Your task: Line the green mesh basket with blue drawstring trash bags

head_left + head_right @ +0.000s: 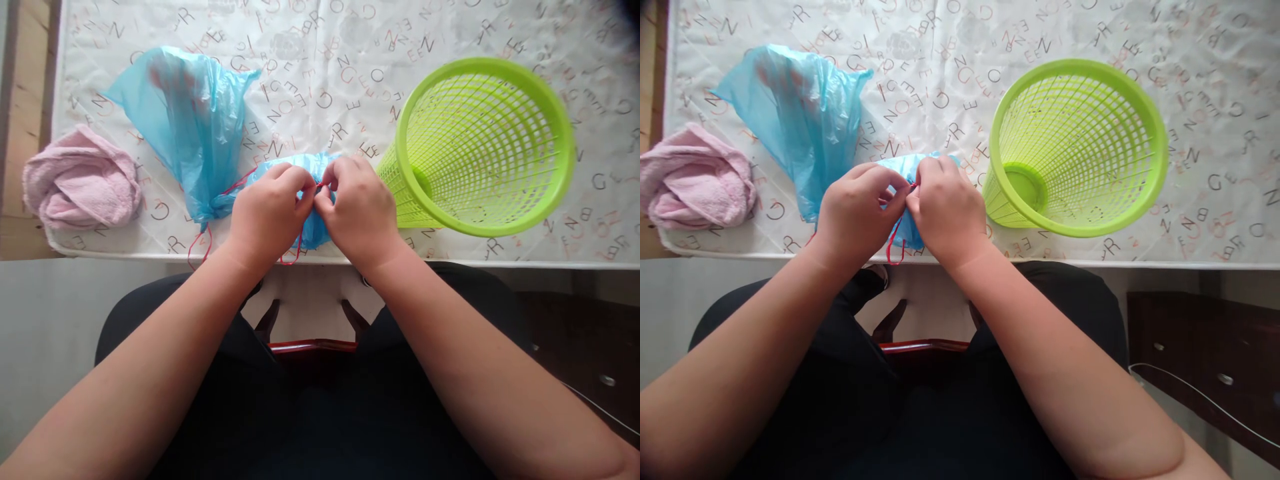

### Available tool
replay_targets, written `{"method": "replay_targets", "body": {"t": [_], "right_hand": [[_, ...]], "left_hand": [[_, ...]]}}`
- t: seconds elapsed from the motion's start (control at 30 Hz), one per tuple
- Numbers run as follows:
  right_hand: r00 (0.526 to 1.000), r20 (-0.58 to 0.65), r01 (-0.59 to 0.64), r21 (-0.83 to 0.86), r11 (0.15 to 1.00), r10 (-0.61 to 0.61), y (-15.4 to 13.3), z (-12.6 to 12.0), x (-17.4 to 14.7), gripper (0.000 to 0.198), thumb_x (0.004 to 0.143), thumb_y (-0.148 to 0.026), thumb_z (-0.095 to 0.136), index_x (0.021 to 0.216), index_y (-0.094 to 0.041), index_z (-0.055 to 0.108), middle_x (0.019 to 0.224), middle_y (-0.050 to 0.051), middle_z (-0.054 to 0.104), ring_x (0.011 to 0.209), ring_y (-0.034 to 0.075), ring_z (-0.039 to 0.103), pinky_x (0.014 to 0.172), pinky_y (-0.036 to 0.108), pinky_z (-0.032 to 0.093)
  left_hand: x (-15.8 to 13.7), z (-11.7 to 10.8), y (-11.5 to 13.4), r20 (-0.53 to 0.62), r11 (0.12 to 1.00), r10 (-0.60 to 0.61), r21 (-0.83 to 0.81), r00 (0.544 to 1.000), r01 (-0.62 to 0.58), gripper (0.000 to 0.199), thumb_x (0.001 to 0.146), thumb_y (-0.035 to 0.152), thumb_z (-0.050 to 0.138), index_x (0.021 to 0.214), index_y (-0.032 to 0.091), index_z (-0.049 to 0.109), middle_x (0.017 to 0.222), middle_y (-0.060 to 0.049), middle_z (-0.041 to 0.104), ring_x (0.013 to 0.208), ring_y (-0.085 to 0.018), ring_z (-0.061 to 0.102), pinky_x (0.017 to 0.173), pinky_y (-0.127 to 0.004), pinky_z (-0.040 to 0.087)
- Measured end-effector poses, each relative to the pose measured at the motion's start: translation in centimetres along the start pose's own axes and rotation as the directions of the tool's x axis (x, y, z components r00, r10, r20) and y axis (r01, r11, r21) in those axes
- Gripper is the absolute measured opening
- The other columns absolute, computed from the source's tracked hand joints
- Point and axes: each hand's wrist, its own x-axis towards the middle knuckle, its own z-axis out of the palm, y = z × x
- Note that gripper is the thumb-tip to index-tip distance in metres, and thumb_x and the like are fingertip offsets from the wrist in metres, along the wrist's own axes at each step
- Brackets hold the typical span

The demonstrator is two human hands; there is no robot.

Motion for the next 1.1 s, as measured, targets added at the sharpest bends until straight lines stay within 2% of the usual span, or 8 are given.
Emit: {"method": "replay_targets", "body": {"t": [0.07, 0.13, 0.27, 0.4, 0.57, 0.77, 0.93, 1.1], "right_hand": [[0.997, -0.041, 0.061, -0.021, 0.998, -0.062, 0.7, 0.5, 0.0, 0.007, 0.1, -0.027, 0.061, 0.096, -0.023, 0.058, 0.098, 0.006, 0.059, 0.109, 0.026, 0.063, 0.09, 0.04, 0.056], [0.997, -0.051, 0.059, -0.06, 0.996, -0.062, 1.8, 0.7, 0.3, 0.007, 0.098, -0.025, 0.064, 0.095, -0.023, 0.058, 0.098, 0.006, 0.06, 0.108, 0.025, 0.063, 0.09, 0.039, 0.056], [0.995, -0.02, -0.099, -0.18, 0.979, 0.097, 3.4, -0.4, 1.7, 0.011, 0.091, -0.014, 0.063, 0.088, -0.022, 0.057, 0.093, 0.006, 0.062, 0.093, 0.022, 0.061, 0.089, 0.041, 0.053], [0.999, -0.035, -0.013, -0.056, 0.998, 0.011, 2.0, -2.1, 2.4, 0.009, 0.099, -0.016, 0.057, 0.095, -0.023, 0.061, 0.099, 0.007, 0.065, 0.097, 0.021, 0.063, 0.094, 0.04, 0.052], [0.997, 0.015, 0.081, 0.078, 0.994, -0.082, -0.7, -2.1, 1.5, 0.006, 0.101, -0.02, 0.061, 0.097, -0.024, 0.064, 0.099, 0.005, 0.068, 0.096, 0.021, 0.067, 0.094, 0.039, 0.053], [0.997, 0.062, 0.035, 0.1, 0.994, -0.042, -0.8, -1.8, 1.3, 0.01, 0.103, -0.026, 0.059, 0.098, -0.024, 0.068, 0.102, 0.006, 0.071, 0.098, 0.022, 0.066, 0.095, 0.038, 0.053], [0.997, 0.071, 0.013, 0.128, 0.992, -0.022, -1.1, -1.9, 1.3, 0.008, 0.1, -0.022, 0.06, 0.098, -0.024, 0.068, 0.101, 0.006, 0.07, 0.098, 0.022, 0.066, 0.094, 0.039, 0.054], [0.998, 0.047, -0.051, 0.162, 0.986, 0.043, -1.0, -1.6, 1.3, 0.01, 0.1, -0.023, 0.06, 0.091, -0.024, 0.064, 0.093, 0.004, 0.068, 0.094, 0.021, 0.065, 0.09, 0.04, 0.056]], "left_hand": [[0.2, 0.1, -0.2, 0.023, 1.0, 0.002, -0.003, 1.0, -0.002, 0.012, 0.092, 0.021, 0.072, 0.082, 0.024, 0.067, 0.091, -0.005, 0.071, 0.09, -0.022, 0.071, 0.081, -0.035, 0.056], [0.5, 0.0, -0.3, 0.045, 1.0, 0.012, -0.021, 0.999, -0.011, 0.013, 0.093, 0.024, 0.073, 0.081, 0.024, 0.067, 0.086, -0.004, 0.071, 0.087, -0.022, 0.071, 0.081, -0.036, 0.056], [0.7, -1.0, -0.3, 0.035, 0.994, -0.039, -0.103, 0.999, 0.042, 0.011, 0.096, 0.03, 0.074, 0.087, 0.024, 0.069, 0.078, -0.003, 0.069, 0.075, -0.019, 0.068, 0.074, -0.034, 0.054], [0.7, -1.9, -0.2, -0.027, 0.988, -0.086, -0.134, 0.996, 0.081, 0.014, 0.096, 0.035, 0.076, 0.089, 0.024, 0.071, 0.076, -0.001, 0.07, 0.069, -0.016, 0.065, 0.068, -0.031, 0.052], [0.5, -2.0, 0.2, -0.059, 0.99, -0.079, -0.124, 0.995, 0.072, 0.017, 0.095, 0.036, 0.078, 0.086, 0.024, 0.07, 0.078, -0.001, 0.071, 0.07, -0.016, 0.065, 0.067, -0.03, 0.053], [0.2, -2.0, 0.6, -0.033, 0.988, -0.071, -0.139, 0.997, 0.065, 0.013, 0.097, 0.034, 0.076, 0.089, 0.025, 0.072, 0.088, -0.002, 0.075, 0.072, -0.016, 0.067, 0.073, -0.033, 0.056], [0.0, -1.7, 0.7, -0.058, 0.991, -0.064, -0.124, 0.996, 0.057, 0.01, 0.098, 0.033, 0.075, 0.091, 0.026, 0.074, 0.09, -0.002, 0.076, 0.076, -0.017, 0.069, 0.071, -0.033, 0.057], [0.0, -1.4, 1.0, -0.025, 0.988, -0.042, -0.146, 0.999, 0.038, 0.006, 0.098, 0.031, 0.075, 0.094, 0.028, 0.075, 0.094, -0.003, 0.076, 0.081, -0.018, 0.072, 0.07, -0.033, 0.06]]}}
